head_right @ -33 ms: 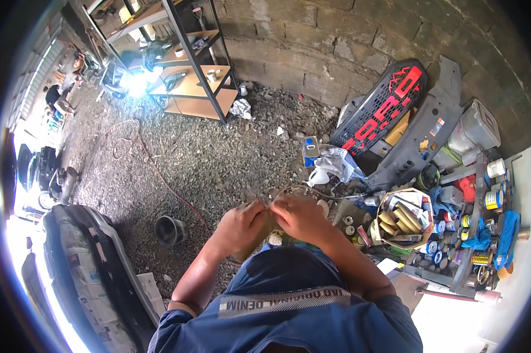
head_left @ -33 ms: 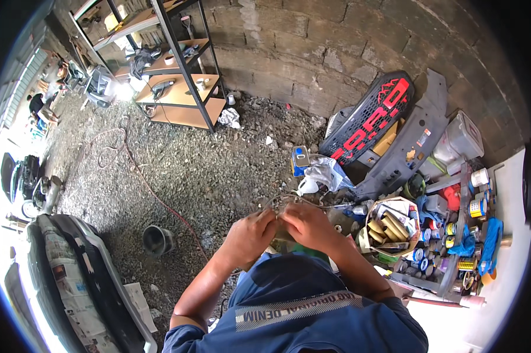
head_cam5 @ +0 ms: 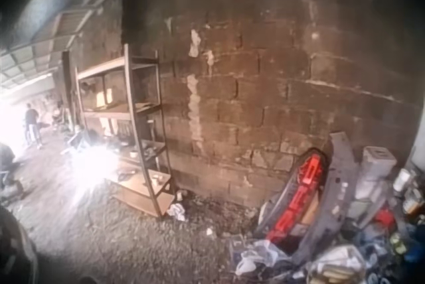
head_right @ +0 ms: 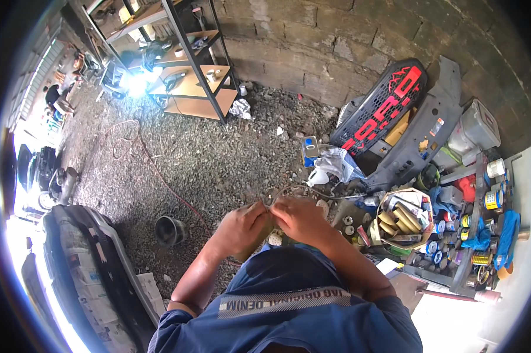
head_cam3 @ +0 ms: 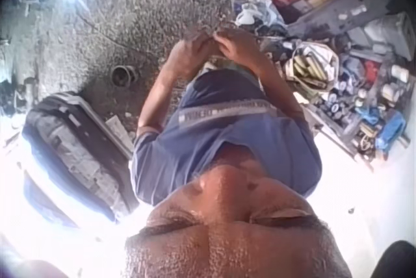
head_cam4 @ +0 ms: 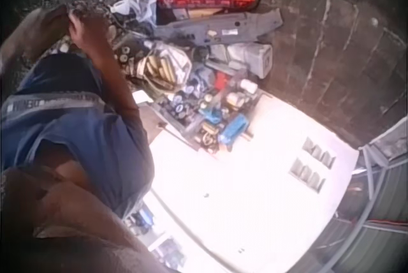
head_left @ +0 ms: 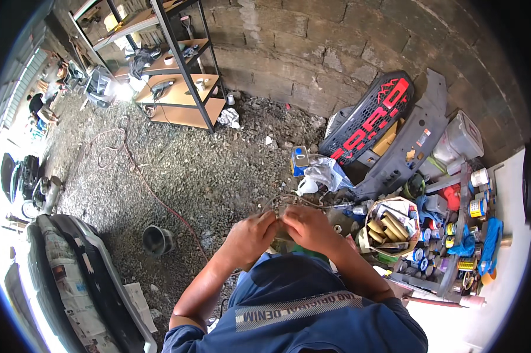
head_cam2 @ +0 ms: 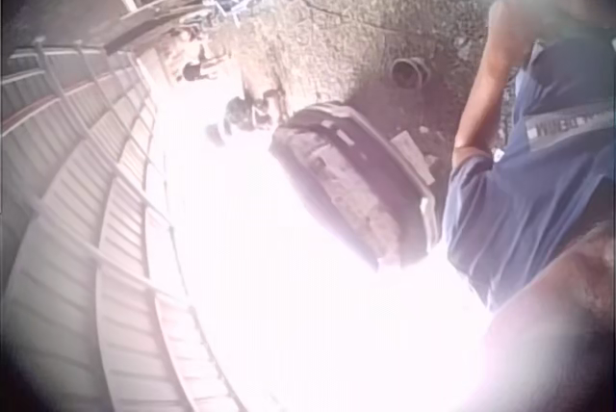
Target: The person selects sheets of sandpaper from a bin, dips the paper into a bucket of water, and sands the masked surface of a car bumper.
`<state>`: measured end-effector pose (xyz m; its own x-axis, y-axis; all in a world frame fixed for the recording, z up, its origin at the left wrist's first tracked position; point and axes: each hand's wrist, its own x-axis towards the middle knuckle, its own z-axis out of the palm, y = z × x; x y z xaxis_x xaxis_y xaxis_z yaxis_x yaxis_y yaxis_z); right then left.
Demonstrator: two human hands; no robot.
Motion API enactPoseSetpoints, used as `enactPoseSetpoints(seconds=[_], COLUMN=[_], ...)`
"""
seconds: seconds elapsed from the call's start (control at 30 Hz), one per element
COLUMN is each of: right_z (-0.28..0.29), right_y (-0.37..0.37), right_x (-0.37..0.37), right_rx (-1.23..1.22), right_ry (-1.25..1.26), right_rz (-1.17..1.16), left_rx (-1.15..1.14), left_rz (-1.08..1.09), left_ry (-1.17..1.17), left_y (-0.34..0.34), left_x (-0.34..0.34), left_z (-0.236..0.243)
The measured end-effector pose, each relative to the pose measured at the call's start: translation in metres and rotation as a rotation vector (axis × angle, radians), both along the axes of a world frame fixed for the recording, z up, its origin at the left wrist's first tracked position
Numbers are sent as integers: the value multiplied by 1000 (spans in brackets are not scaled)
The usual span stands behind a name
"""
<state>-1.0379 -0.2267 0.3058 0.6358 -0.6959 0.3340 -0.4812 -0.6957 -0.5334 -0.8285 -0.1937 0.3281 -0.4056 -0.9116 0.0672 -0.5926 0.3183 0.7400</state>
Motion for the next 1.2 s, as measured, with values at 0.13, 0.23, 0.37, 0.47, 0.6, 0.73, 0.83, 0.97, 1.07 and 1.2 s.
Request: enactPoseSetpoints(seconds=[0.13,0.23,0.37,0.47,0.6,0.73,0.83,0.97,1.07,1.2], right_z=[0,2,2,3,-2,-3,8,6,24,32], right_y=[9,9,10,13,16,19,17,13,8,3], right_x=[-13,-23,-25,-23,-18,-14,-16,-25,-28,-25], right_rx=[40,105,89,111,77,124,176,204,200,79], right_ry=[50,30,-45,-102,-203,-231,-172,-84,-35,-19], right_rz=[16,45,33,8,1,8,63,84,27,13], left_rx=[26,43,9,-21,-48,-46,-41,-21,21,26], left_rz=[-130,-188,-191,-188,-185,-155,-130,-81,-5,77], left_ry=[5,-8,47,123,203,185,68,-12,-158,-5], left_y=[2,-2,-2,-3,-2,1,7,12,15,20], left_x=[0,-6,-8,-10,-9,-6,1,12,21,28], left_z=[-12,0,-11,-20,-26,-19,2,27,25,23])
